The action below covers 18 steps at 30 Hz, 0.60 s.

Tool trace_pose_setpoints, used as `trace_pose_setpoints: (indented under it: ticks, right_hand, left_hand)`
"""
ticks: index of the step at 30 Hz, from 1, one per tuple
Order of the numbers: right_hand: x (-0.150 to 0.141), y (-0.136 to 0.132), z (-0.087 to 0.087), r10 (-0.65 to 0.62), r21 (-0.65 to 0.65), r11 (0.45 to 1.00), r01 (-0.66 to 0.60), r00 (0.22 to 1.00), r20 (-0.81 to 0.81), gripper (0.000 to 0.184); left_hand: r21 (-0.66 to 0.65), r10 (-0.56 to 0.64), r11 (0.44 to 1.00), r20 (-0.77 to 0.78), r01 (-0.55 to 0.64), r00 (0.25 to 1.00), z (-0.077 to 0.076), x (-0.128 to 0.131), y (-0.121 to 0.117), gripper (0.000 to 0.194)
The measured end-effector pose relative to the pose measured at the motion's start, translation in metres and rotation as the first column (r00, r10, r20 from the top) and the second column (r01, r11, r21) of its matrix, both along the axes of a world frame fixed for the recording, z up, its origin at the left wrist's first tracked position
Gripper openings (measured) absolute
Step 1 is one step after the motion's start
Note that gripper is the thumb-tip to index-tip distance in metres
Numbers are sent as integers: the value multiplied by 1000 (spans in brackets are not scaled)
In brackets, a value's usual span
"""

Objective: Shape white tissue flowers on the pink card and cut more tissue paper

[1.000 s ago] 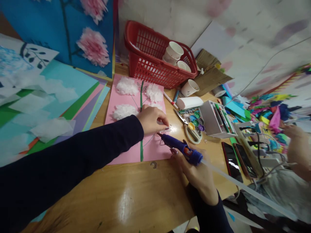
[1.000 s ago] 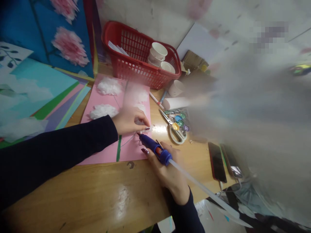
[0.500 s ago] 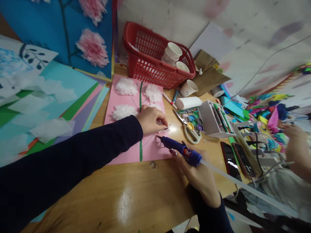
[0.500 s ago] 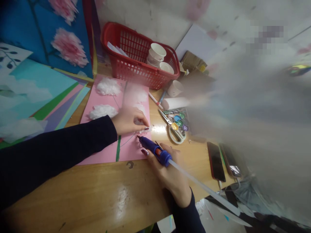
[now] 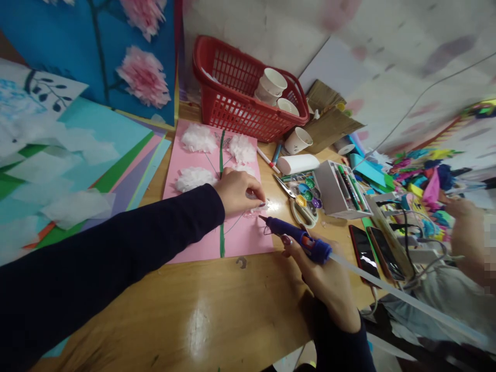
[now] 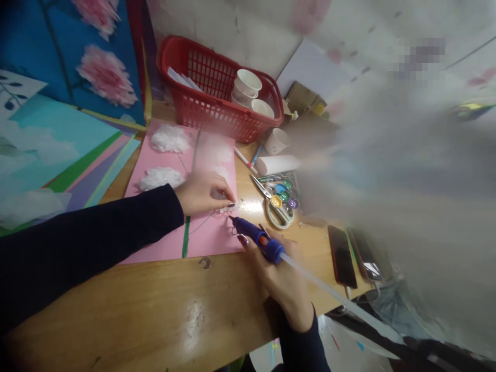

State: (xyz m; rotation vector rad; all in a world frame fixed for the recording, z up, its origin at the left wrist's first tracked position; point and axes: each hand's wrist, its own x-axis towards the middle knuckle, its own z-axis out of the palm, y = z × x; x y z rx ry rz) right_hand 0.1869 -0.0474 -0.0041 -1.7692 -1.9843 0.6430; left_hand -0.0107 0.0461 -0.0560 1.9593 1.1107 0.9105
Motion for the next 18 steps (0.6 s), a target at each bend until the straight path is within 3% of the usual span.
trace_pose_setpoints:
  ticks: [18]
  right_hand:
    - [-2, 0, -7, -37, -44, 998, 33, 996, -84, 28]
  left_hand:
    - [-3, -8, 1000, -18, 8, 1000, 1, -1, 0, 10]
